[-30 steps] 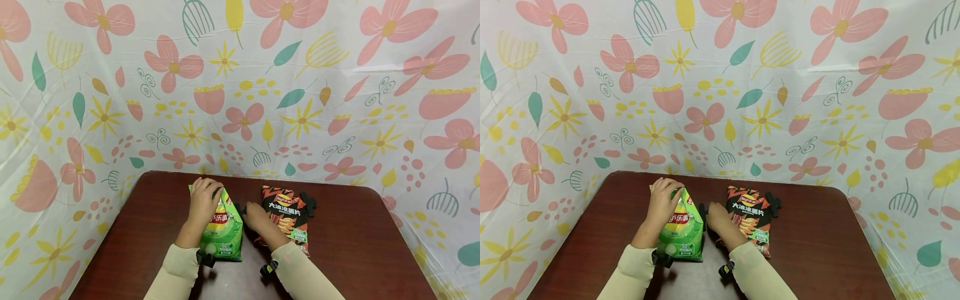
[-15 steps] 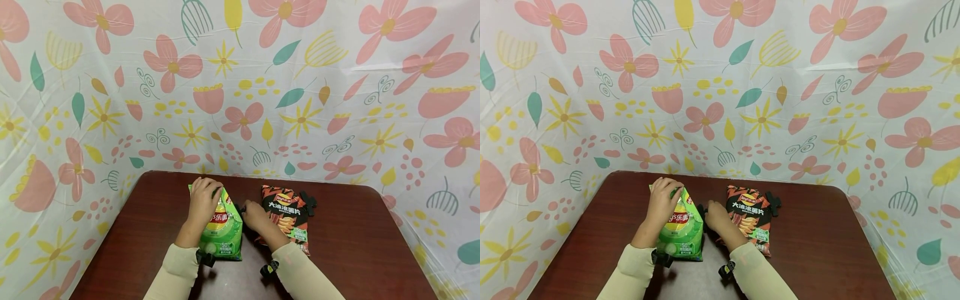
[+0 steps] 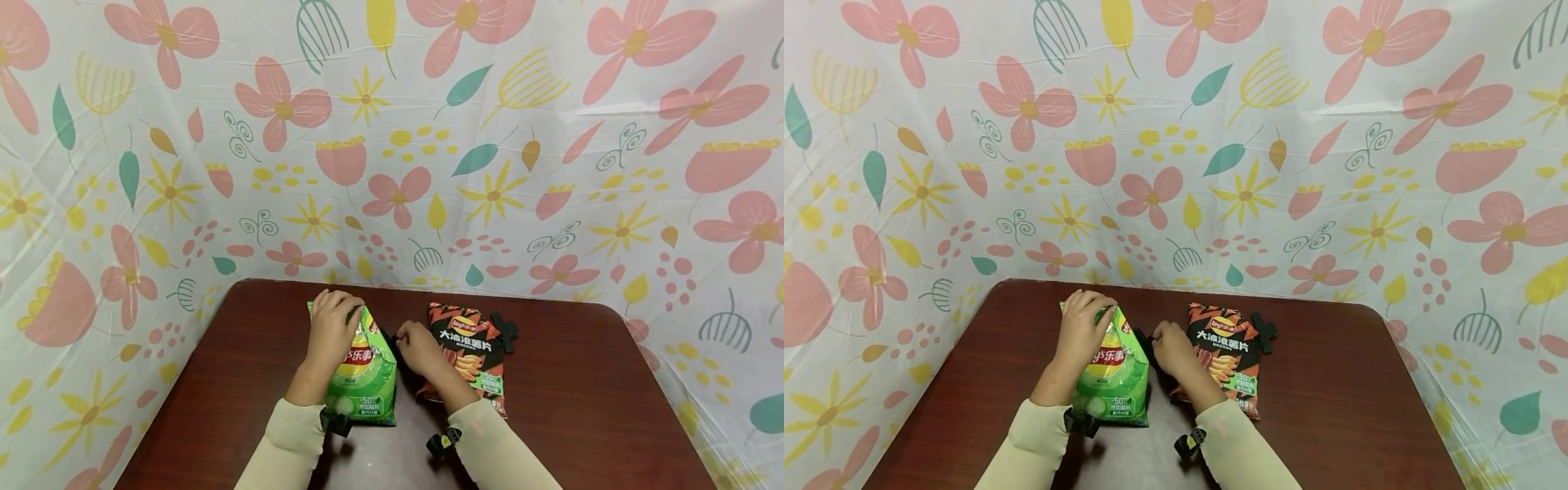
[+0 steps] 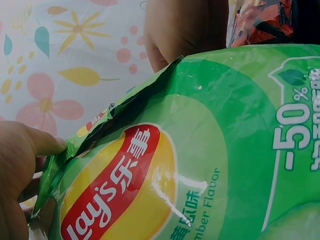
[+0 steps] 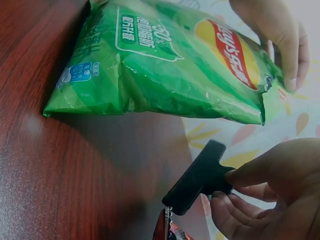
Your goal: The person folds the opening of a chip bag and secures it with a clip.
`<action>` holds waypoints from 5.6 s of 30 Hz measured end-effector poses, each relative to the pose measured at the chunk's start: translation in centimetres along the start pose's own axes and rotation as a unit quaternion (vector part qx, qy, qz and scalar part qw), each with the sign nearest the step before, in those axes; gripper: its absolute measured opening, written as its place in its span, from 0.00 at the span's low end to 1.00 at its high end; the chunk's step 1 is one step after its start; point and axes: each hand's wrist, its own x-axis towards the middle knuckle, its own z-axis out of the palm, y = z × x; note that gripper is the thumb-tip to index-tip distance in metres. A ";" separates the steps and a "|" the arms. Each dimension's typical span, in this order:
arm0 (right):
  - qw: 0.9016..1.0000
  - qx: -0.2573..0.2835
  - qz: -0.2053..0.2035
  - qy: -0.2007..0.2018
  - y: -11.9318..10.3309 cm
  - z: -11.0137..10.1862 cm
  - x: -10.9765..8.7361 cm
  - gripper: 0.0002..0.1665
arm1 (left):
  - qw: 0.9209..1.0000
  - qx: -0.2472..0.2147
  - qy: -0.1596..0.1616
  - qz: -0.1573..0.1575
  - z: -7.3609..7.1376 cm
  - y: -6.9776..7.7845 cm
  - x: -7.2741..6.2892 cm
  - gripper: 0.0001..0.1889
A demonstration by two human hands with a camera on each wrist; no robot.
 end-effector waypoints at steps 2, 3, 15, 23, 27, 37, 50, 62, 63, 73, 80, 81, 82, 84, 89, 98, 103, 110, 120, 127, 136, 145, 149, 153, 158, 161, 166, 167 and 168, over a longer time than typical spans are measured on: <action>1.000 0.009 -0.001 0.008 0.0 -0.1 -0.1 0.03 | 1.000 -0.001 0.003 0.002 0.0 0.0 0.0 0.05; 1.000 0.014 0.003 0.008 0.0 -0.2 -0.1 0.03 | 1.000 -0.002 0.004 0.003 0.0 0.0 0.0 0.05; 0.999 0.038 0.012 0.000 -0.4 -1.0 -0.5 0.04 | 1.000 -0.006 0.004 0.001 -0.1 0.2 0.0 0.05; 0.997 0.071 0.007 0.011 -0.7 -1.3 -1.1 0.19 | 1.000 -0.007 -0.006 -0.008 -0.1 0.2 0.0 0.06; 0.996 0.087 0.021 0.003 -0.8 -1.4 -1.3 0.26 | 1.000 -0.006 -0.001 -0.005 -0.1 0.2 0.0 0.06; 0.994 0.104 -0.017 0.003 -0.4 -1.5 -1.5 0.20 | 1.000 -0.001 0.003 -0.001 -0.2 0.2 0.0 0.06; 0.980 0.195 0.020 0.019 -0.2 -1.6 -1.7 0.22 | 1.000 -0.002 0.000 -0.004 0.0 0.0 0.0 0.06; 0.970 0.242 0.016 0.024 -0.3 -1.9 -2.1 0.18 | 1.000 -0.001 -0.001 -0.005 -0.2 0.1 0.0 0.06; 0.969 0.244 0.015 0.025 -0.3 -2.0 -2.1 0.17 | 1.000 -0.002 0.001 -0.004 -0.2 0.1 0.0 0.06; 0.972 0.234 -0.017 0.014 -0.7 -2.9 -2.5 0.14 | 1.000 -0.001 0.005 -0.001 -0.2 0.2 0.0 0.06; 0.975 0.220 -0.027 0.013 -0.9 -3.2 -2.6 0.15 | 1.000 0.000 0.002 -0.004 -0.2 0.1 -0.1 0.06; 0.975 0.219 -0.028 0.014 -0.9 -3.3 -2.6 0.15 | 1.000 -0.001 0.002 -0.004 -0.2 0.1 -0.1 0.06; 0.975 0.220 -0.029 0.014 -0.9 -3.3 -2.5 0.16 | 1.000 -0.001 0.003 -0.004 -0.2 0.1 -0.1 0.06; 0.975 0.219 -0.031 0.017 -0.9 -3.3 -2.5 0.16 | 1.000 -0.002 0.004 -0.003 -0.2 0.1 -0.1 0.06; 0.975 0.215 -0.047 0.018 -0.8 -3.3 -2.3 0.17 | 1.000 -0.003 0.006 -0.003 -0.1 0.1 -0.1 0.06; 0.978 0.199 -0.054 0.021 -0.9 -3.4 -2.4 0.15 | 1.000 -0.007 0.009 -0.001 -0.2 0.2 0.0 0.06; 0.978 0.199 -0.059 0.024 -0.9 -3.2 -2.2 0.15 | 1.000 -0.010 0.004 -0.008 -0.2 0.2 0.0 0.06; 0.979 0.193 -0.063 0.026 -0.9 -3.0 -2.0 0.15 | 1.000 -0.007 0.006 -0.007 -0.2 0.3 0.0 0.06; 0.978 0.191 -0.072 0.031 -1.9 -3.0 -2.3 0.16 | 1.000 -0.004 -0.006 -0.011 -0.3 0.5 0.0 0.06; 0.976 0.200 -0.079 0.030 -1.1 -2.2 -1.7 0.15 | 1.000 0.000 -0.006 -0.012 -0.2 0.4 0.0 0.06; 0.972 0.216 -0.090 0.032 -1.4 -1.9 -1.6 0.13 | 1.000 0.000 -0.019 -0.021 -0.4 0.5 0.0 0.07; 0.969 0.230 -0.086 0.029 -1.5 -1.7 -1.5 0.14 | 1.000 0.000 -0.015 -0.016 -0.3 0.3 -0.1 0.07; 0.968 0.238 -0.080 0.024 -1.5 -1.7 -1.6 0.16 | 1.000 -0.001 -0.012 -0.013 -0.2 0.3 -0.1 0.07; 0.968 0.240 -0.069 0.021 -1.3 -1.7 -1.6 0.18 | 1.000 0.000 -0.008 -0.010 -0.2 0.3 -0.1 0.07; 0.968 0.242 -0.058 0.016 -1.3 -1.6 -1.6 0.17 | 1.000 0.002 -0.003 -0.009 -0.1 0.3 -0.1 0.08; 0.967 0.249 -0.057 0.013 -1.2 -1.6 -1.6 0.17 | 1.000 0.001 0.000 -0.010 -0.2 0.3 0.0 0.09; 0.963 0.262 -0.058 0.009 -1.2 -1.6 -1.6 0.18 | 1.000 -0.008 0.008 -0.012 -0.3 0.3 0.0 0.12; 0.963 0.265 -0.059 0.009 -1.2 -1.6 -1.6 0.18 | 1.000 -0.011 0.011 -0.011 -0.3 0.3 0.1 0.12; 0.962 0.268 -0.059 0.010 -1.2 -1.6 -1.6 0.18 | 1.000 -0.015 0.016 -0.011 -0.4 0.3 0.1 0.13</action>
